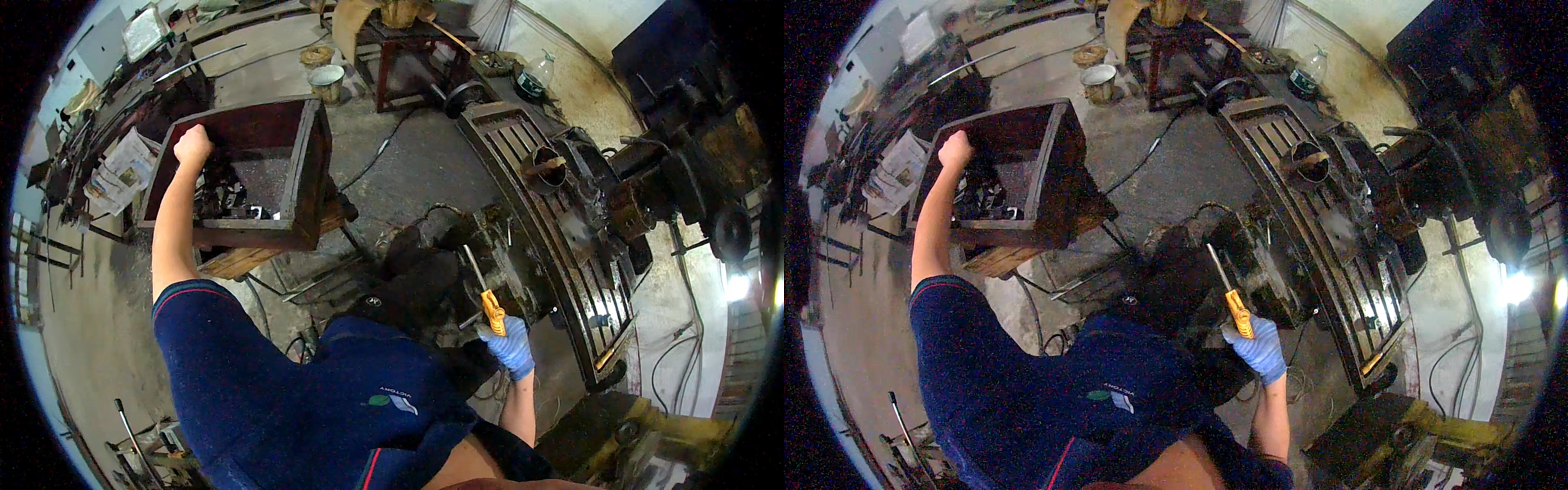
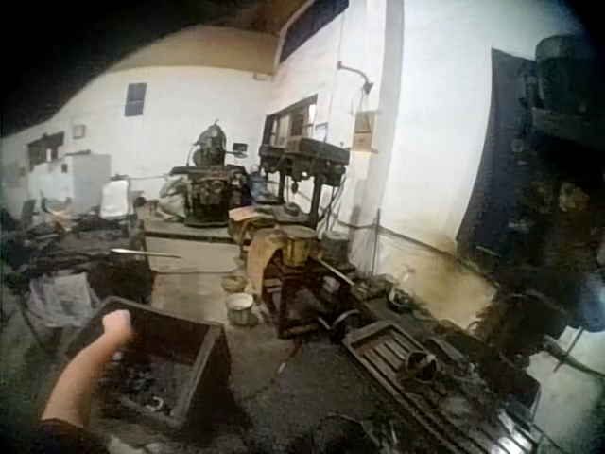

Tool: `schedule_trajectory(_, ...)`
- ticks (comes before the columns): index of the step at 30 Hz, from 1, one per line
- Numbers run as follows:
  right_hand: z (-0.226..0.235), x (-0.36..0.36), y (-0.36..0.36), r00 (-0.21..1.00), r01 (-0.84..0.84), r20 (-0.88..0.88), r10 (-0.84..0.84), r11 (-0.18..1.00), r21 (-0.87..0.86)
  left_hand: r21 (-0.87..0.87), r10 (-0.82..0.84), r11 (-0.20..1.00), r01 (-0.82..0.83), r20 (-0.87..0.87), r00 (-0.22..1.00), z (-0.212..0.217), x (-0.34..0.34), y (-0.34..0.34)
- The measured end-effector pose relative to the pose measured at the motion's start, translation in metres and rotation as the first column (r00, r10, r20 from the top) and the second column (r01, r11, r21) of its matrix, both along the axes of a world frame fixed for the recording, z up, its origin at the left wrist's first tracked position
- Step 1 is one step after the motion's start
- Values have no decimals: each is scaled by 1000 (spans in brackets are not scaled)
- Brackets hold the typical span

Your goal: The person picks up metal parts from a bin and places them into a milling machine. The person operates the machine using a lever to drill into the parts and uses a screwdriver to clear debris or adjust the pieces on the work surface.

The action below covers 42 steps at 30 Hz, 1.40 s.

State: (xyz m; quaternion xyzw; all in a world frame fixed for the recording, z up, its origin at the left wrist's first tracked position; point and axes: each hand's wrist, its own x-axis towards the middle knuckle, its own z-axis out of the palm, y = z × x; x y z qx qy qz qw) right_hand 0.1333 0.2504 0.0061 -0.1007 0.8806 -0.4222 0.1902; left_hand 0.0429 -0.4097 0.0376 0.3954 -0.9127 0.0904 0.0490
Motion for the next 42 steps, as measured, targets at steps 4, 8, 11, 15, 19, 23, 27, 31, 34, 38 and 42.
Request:
schedule_trajectory(4, -5, 2, 3, 1000, 11, 12, -11, 1000, -15, 19, -10, 1000, 11, -52, 999, 8, 5, 6)
schedule_trajectory(8, -6, 4, 7, 999, 32, 21, -31, 995, -93, -58, -196, 981, 187, -276, 941, 30, 20, 25)
schedule_trajectory(11, -4, 5, 12, 1000, -11, -21, 10, 999, -46, -3, -366, 885, 465, -619, 694, 59, 20, 43)
schedule_trajectory(15, 13, 2, -1, 983, -74, -159, 86, 994, 84, 231, -253, 441, 867, -895, 367, 117, 33, 188)
schedule_trajectory(19, 51, 7, -10, 976, -69, -202, 86, 993, 92, 381, -166, -188, 905, -921, 353, 106, 31, 315)
schedule_trajectory(23, 51, 26, 23, 982, 41, -180, -48, 998, -42, 540, -78, -629, 559, -760, 646, 34, -1, 410)
schedule_trajectory(27, 25, 49, 48, 968, 210, -192, -162, 942, 264, 634, -218, -720, 281, -592, 776, -19, -35, 461)
schedule_trajectory(31, 8, 60, 68, 950, 297, -188, -248, 907, 300, 679, -343, -703, 212, -584, 736, -42, -51, 499)
schedule_trajectory(34, 16, 55, 85, 945, 305, -175, -277, 939, 162, 734, -412, -639, 231, -580, 703, -35, -65, 518)
schedule_trajectory(38, 35, 25, 114, 748, 624, -119, -653, 753, -208, 748, -441, -623, 231, -579, 686, -23, -85, 531)
schedule_trajectory(42, 7, -20, 154, 733, 605, -158, -661, 741, -292, 757, -464, -604, 250, -589, 662, -21, -102, 543)
